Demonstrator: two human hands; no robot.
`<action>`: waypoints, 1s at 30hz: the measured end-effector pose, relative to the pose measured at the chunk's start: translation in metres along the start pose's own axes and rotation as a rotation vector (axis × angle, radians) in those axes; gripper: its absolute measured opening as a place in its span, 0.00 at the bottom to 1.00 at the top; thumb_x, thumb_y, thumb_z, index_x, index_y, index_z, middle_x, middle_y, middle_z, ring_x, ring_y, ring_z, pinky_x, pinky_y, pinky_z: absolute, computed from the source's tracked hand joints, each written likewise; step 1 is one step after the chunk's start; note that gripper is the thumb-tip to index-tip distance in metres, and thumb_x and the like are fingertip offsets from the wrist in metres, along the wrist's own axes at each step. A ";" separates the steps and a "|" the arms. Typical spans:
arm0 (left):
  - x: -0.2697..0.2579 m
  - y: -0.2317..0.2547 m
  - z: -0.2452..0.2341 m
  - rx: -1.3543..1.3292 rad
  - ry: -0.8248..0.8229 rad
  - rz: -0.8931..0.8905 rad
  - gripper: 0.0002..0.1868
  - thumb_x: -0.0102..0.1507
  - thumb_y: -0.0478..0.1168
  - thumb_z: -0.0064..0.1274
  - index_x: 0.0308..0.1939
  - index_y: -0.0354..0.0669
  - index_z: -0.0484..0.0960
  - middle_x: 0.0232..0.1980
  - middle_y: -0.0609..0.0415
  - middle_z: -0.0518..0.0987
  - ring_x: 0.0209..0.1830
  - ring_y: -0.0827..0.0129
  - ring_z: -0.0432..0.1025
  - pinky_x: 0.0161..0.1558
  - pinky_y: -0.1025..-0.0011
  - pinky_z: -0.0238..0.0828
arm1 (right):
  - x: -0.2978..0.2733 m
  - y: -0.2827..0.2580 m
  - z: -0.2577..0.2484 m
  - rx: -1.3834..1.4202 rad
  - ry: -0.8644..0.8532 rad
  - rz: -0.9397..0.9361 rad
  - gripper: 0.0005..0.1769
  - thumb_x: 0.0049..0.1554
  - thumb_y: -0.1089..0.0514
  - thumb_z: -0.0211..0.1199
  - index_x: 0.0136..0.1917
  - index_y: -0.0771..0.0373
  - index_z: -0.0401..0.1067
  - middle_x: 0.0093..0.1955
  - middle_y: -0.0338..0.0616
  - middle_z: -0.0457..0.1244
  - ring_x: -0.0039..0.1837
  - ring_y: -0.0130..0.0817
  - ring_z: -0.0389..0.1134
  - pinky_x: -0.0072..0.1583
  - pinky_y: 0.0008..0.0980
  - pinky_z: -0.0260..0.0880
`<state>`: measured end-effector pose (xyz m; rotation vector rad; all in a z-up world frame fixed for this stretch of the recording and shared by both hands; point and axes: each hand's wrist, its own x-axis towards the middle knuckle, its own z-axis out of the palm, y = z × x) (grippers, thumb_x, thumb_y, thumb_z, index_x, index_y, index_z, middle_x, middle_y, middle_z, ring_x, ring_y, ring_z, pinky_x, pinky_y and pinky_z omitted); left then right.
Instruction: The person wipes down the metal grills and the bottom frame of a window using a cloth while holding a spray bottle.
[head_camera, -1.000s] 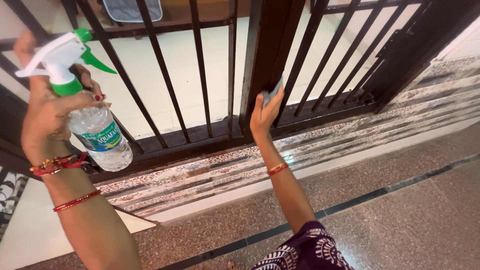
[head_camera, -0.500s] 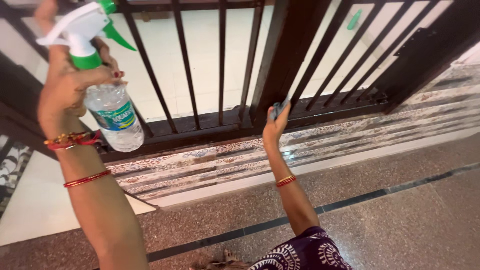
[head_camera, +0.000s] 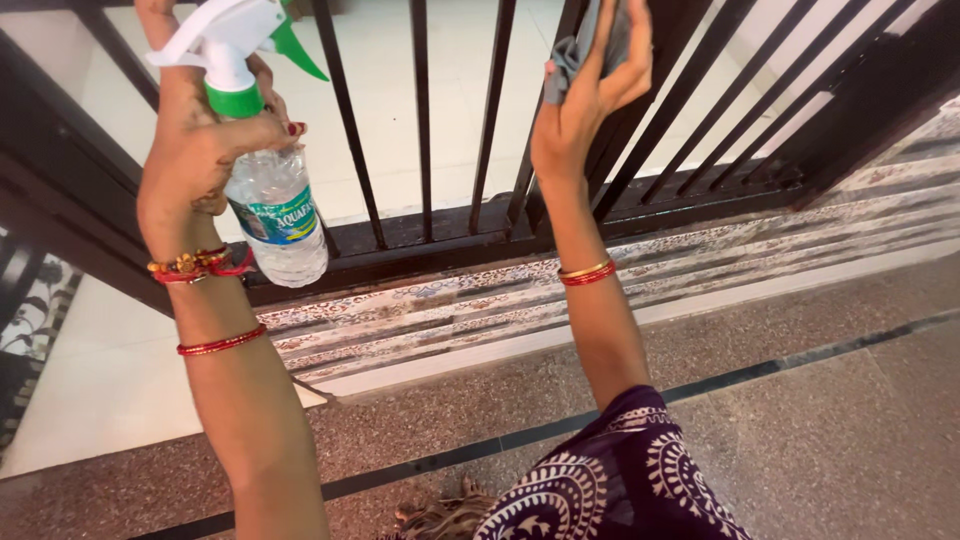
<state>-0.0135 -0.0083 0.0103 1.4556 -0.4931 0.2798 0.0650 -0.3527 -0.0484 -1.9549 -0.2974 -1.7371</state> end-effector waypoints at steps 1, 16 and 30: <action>0.001 -0.002 -0.001 0.020 -0.013 0.013 0.44 0.54 0.19 0.54 0.74 0.39 0.60 0.41 0.53 0.69 0.40 0.67 0.76 0.46 0.65 0.81 | -0.007 -0.003 0.003 0.099 0.001 0.023 0.30 0.71 0.57 0.49 0.83 0.59 0.50 0.82 0.43 0.38 0.79 0.39 0.43 0.77 0.41 0.56; 0.001 -0.010 -0.011 0.075 -0.137 0.146 0.55 0.55 0.14 0.53 0.79 0.55 0.48 0.47 0.52 0.68 0.43 0.66 0.73 0.48 0.66 0.79 | -0.195 -0.029 -0.031 0.117 -0.268 0.443 0.33 0.56 0.76 0.52 0.75 0.70 0.59 0.65 0.54 0.51 0.63 0.44 0.52 0.60 0.34 0.64; 0.002 -0.016 -0.014 -0.092 -0.123 0.033 0.61 0.55 0.16 0.55 0.82 0.53 0.38 0.49 0.51 0.68 0.39 0.67 0.72 0.46 0.65 0.83 | -0.288 -0.078 0.000 0.222 -0.179 0.649 0.23 0.66 0.66 0.54 0.74 0.65 0.63 0.61 0.51 0.58 0.60 0.37 0.63 0.56 0.30 0.74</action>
